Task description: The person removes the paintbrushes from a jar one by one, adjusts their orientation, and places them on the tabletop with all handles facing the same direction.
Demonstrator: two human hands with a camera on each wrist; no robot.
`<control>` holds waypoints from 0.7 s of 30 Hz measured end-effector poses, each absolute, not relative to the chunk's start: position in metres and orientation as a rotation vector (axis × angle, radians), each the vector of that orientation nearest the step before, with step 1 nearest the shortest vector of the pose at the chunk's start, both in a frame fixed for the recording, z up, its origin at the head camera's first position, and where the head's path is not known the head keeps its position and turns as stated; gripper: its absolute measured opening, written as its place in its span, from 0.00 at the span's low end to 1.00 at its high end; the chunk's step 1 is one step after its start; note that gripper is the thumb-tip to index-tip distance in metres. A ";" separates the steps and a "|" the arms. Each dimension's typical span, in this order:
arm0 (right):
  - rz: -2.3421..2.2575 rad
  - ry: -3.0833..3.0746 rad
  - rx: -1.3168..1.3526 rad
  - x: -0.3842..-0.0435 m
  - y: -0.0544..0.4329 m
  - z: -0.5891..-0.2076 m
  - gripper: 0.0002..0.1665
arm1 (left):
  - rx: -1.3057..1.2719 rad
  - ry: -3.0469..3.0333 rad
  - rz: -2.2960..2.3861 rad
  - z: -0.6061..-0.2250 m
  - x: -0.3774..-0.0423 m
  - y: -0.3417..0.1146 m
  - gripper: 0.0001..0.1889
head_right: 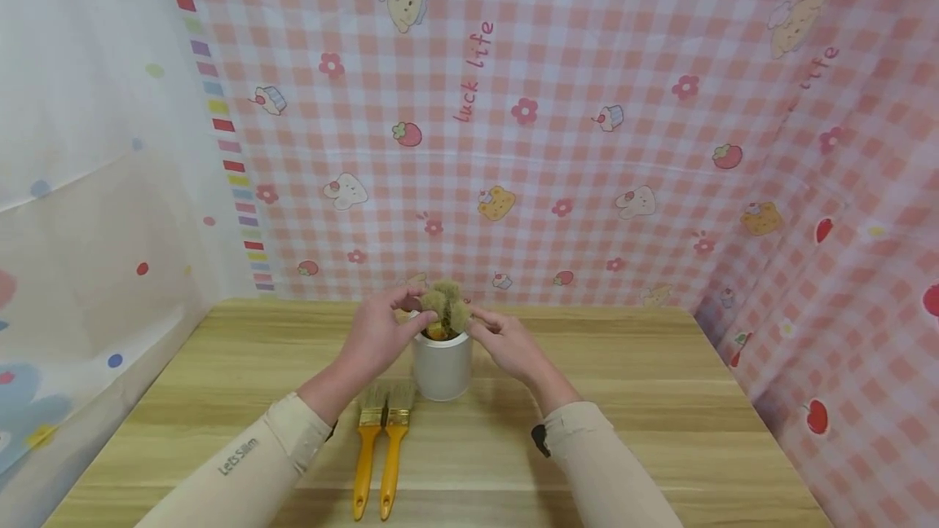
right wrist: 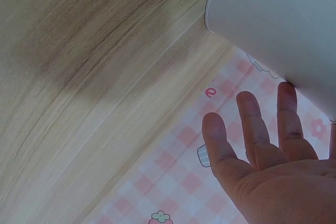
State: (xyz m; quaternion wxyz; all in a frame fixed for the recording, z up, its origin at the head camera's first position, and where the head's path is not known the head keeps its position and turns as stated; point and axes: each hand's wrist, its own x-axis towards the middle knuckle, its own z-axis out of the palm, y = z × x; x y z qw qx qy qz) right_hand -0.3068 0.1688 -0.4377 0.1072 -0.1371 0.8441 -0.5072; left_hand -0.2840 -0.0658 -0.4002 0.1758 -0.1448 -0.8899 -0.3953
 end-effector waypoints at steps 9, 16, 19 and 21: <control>-1.493 2.508 -0.419 -0.306 0.168 -0.437 0.33 | -0.378 -2.517 -1.347 -0.391 -0.284 -0.067 0.21; -1.451 2.549 -0.420 -0.306 0.168 -0.435 0.33 | -0.323 -2.462 -1.463 -0.386 -0.288 -0.066 0.23; -1.438 2.564 -0.434 -0.307 0.168 -0.435 0.33 | -0.312 -2.409 -1.497 -0.382 -0.290 -0.068 0.23; -1.438 2.568 -0.431 -0.307 0.168 -0.434 0.33 | -0.303 -2.348 -1.548 -0.379 -0.292 -0.070 0.23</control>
